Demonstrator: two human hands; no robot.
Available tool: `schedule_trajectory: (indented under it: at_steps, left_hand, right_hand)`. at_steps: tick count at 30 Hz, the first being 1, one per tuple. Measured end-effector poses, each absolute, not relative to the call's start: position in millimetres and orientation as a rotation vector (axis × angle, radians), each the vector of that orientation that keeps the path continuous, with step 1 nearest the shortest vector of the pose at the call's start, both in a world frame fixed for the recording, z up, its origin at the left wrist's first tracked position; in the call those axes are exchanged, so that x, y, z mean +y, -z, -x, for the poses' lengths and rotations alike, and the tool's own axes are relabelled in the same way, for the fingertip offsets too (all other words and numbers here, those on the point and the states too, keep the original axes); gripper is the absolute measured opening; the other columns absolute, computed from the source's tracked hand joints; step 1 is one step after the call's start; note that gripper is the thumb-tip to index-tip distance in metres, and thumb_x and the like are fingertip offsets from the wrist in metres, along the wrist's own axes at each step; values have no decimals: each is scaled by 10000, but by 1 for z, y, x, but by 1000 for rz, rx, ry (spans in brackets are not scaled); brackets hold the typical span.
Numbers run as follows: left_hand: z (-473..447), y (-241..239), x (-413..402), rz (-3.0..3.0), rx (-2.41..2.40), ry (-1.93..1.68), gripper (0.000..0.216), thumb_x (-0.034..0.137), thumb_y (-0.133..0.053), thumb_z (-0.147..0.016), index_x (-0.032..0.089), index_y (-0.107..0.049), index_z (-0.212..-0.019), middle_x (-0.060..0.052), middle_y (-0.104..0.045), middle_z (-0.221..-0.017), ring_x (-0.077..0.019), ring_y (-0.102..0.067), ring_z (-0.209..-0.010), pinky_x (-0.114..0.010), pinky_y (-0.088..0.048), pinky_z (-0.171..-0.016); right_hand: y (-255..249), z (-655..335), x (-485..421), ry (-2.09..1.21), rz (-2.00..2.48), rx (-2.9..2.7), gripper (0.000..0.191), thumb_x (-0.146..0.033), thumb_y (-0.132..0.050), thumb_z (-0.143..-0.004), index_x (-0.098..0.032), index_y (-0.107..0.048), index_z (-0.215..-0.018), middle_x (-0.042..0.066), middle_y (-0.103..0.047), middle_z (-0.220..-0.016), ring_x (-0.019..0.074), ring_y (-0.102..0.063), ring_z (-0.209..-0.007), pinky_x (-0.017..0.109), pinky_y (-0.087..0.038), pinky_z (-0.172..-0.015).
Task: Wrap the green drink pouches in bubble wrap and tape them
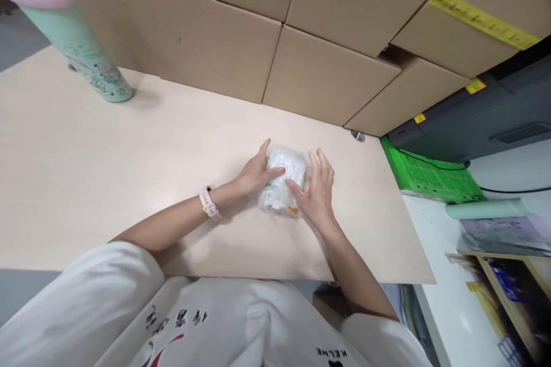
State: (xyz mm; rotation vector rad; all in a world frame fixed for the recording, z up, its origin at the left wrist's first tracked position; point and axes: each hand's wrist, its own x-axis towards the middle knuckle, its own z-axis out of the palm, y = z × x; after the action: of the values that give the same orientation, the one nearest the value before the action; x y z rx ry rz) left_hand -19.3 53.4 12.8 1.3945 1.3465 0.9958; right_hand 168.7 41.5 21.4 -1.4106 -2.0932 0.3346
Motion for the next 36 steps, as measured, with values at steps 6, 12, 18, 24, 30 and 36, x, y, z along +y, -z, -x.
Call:
schedule_trajectory:
  at_steps: [6,12,18,24,30,36]
  left_hand:
    - [21,-11,41,-2398,1555,-919,636,336,-362,-1002,169,-136,-1572,-158,-182,-1647,-283,-64,-1548,-577,-2,-1225]
    - [32,21,30,-2439,1525,-675,749,502,-361,-995,137,-78,-1585,-204,-161,-1640,-320,-136,-1535,-606,20,-1204]
    - [29,25,34,-2321,1435,-656,725,504,-342,-1000,149,-93,-1581,-217,-114,-1645,-314,-131,-1537,-618,-49,-1192]
    - [39,9,28,-2021,1493,-945,662,484,-413,-977,171,-242,-1535,-197,-303,-1579,-300,-296,-1453,-522,-270,-1154]
    - [49,-9,28,-1616,1502,-1053,473,374,-463,-958,182,-434,-1390,-28,-624,-906,-147,-549,-730,-335,-457,-756]
    - [38,-18,23,-1455,1221,-1077,578,371,-560,-914,230,-376,-1444,2,-603,-850,-120,-550,-696,-280,-446,-681]
  right_hand:
    - [-12,-162,49,-187,1263,-2555,716,-520,-285,-1016,-262,45,-1597,98,-20,-1681,274,40,-1544,601,-109,-1204]
    - [6,-170,46,-203,1163,-2597,857,-615,-459,-939,-245,-62,-1601,131,-67,-1674,310,-6,-1543,602,-68,-1210]
    - [22,-165,47,-321,1250,-2526,838,-633,-446,-931,-241,-114,-1592,142,-64,-1672,333,-20,-1540,639,-110,-1187]
    - [9,-175,46,-394,1246,-2014,567,-507,-387,-982,-257,-374,-1492,122,-363,-1567,279,-314,-1462,543,-294,-1155]
    - [-4,-191,46,-355,1390,-1853,273,-356,-466,-958,-238,-711,-982,76,-683,-1025,253,-567,-1063,474,-442,-993]
    - [-42,-179,37,-559,1103,-1962,418,-426,-439,-990,-327,-554,-1379,38,-598,-1370,242,-492,-1308,507,-326,-1150]
